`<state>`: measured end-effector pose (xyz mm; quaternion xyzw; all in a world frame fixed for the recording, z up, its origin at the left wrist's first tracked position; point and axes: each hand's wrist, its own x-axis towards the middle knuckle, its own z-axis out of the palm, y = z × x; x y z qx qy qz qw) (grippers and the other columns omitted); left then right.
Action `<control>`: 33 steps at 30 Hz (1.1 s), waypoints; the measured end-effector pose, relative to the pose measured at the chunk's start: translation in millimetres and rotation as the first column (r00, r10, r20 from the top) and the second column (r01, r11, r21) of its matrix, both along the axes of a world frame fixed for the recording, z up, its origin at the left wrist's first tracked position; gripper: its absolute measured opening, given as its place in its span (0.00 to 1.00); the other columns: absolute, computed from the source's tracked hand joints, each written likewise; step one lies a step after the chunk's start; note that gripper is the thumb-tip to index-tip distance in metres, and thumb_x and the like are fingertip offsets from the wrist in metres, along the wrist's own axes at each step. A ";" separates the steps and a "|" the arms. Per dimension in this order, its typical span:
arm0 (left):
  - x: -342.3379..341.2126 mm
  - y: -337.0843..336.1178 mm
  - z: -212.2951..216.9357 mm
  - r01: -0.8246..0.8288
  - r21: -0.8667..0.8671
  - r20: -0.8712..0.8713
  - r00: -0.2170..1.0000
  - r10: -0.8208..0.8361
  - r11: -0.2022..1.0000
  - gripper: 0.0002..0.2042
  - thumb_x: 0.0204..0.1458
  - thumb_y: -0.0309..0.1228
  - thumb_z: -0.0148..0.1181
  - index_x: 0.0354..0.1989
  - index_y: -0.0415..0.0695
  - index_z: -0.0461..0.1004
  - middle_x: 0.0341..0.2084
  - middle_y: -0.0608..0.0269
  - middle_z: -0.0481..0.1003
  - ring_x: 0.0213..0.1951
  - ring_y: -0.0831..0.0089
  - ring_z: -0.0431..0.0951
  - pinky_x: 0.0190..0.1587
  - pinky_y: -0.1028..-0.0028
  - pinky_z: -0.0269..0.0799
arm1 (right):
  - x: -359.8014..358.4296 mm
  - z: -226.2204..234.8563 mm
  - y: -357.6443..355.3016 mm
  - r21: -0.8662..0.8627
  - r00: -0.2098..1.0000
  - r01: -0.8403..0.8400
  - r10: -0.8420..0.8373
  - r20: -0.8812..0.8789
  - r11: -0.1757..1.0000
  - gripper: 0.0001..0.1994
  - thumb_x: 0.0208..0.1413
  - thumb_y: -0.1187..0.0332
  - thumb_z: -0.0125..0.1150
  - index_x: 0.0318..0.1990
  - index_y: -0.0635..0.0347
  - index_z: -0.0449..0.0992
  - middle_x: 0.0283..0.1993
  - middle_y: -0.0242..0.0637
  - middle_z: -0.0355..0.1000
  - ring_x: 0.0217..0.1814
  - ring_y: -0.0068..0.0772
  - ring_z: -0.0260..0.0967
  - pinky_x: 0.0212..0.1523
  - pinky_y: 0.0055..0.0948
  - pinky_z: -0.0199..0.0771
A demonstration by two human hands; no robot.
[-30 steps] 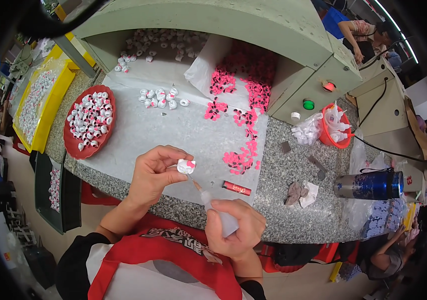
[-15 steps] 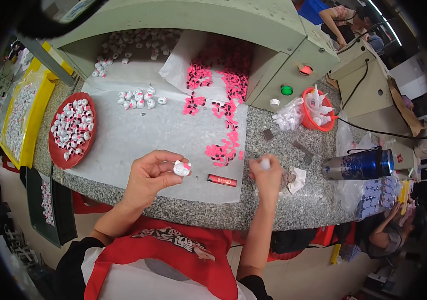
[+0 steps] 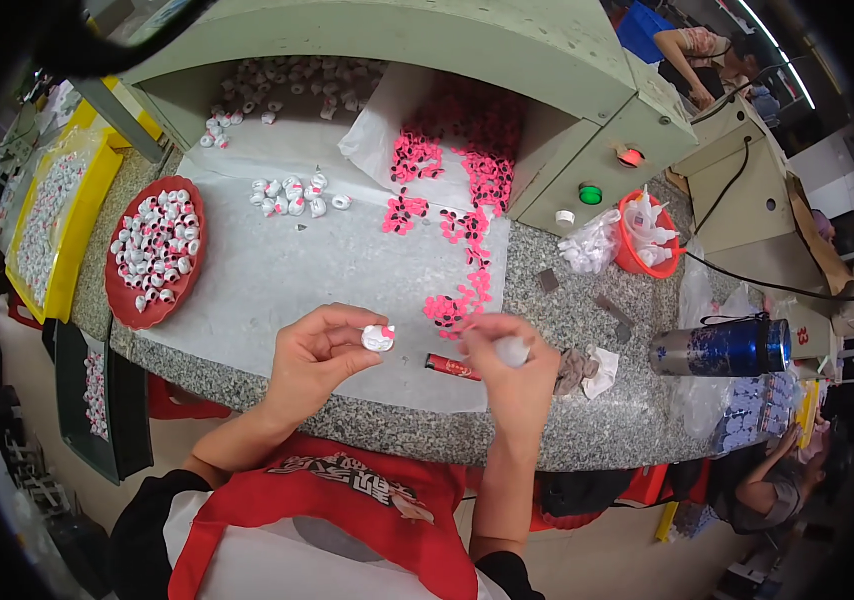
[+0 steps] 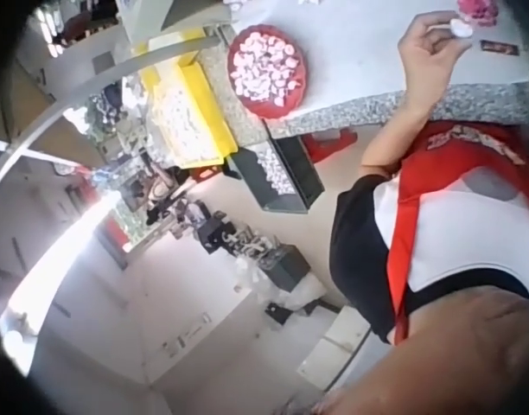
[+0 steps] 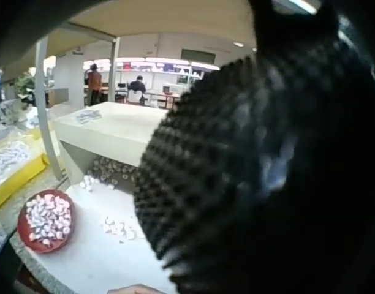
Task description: The person is manually assembling small pink floral-shaped plastic parts into white plastic caps at a workbench.
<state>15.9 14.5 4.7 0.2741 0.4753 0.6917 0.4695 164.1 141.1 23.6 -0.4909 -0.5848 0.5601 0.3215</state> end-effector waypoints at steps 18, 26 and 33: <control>-8.9 -4.1 5.8 0.014 0.239 -0.127 0.992 0.017 0.971 0.15 0.43 0.11 0.52 0.41 0.32 0.67 0.44 0.48 0.65 0.44 0.65 0.70 0.45 0.73 0.71 | -28.5 0.3 -48.8 0.255 0.944 -0.202 0.257 -0.206 0.946 0.08 0.35 0.83 0.63 0.26 0.67 0.73 0.29 0.34 0.67 0.29 0.20 0.64 0.27 0.15 0.64; -6.4 -3.7 5.4 0.025 0.194 -0.039 0.999 -0.018 0.981 0.15 0.43 0.12 0.53 0.41 0.33 0.69 0.44 0.49 0.67 0.45 0.68 0.70 0.45 0.75 0.70 | -28.3 6.5 -50.3 0.308 0.965 -0.179 0.228 -0.129 0.934 0.08 0.34 0.82 0.65 0.24 0.65 0.72 0.27 0.31 0.66 0.30 0.21 0.63 0.31 0.19 0.62; -7.4 -4.7 4.1 0.034 0.182 -0.017 0.999 -0.032 0.983 0.13 0.44 0.12 0.51 0.41 0.33 0.70 0.45 0.50 0.66 0.47 0.68 0.69 0.48 0.74 0.68 | -29.1 8.1 -52.9 0.341 0.969 -0.183 0.228 -0.096 0.922 0.07 0.34 0.82 0.64 0.23 0.65 0.72 0.25 0.32 0.67 0.29 0.21 0.63 0.30 0.18 0.61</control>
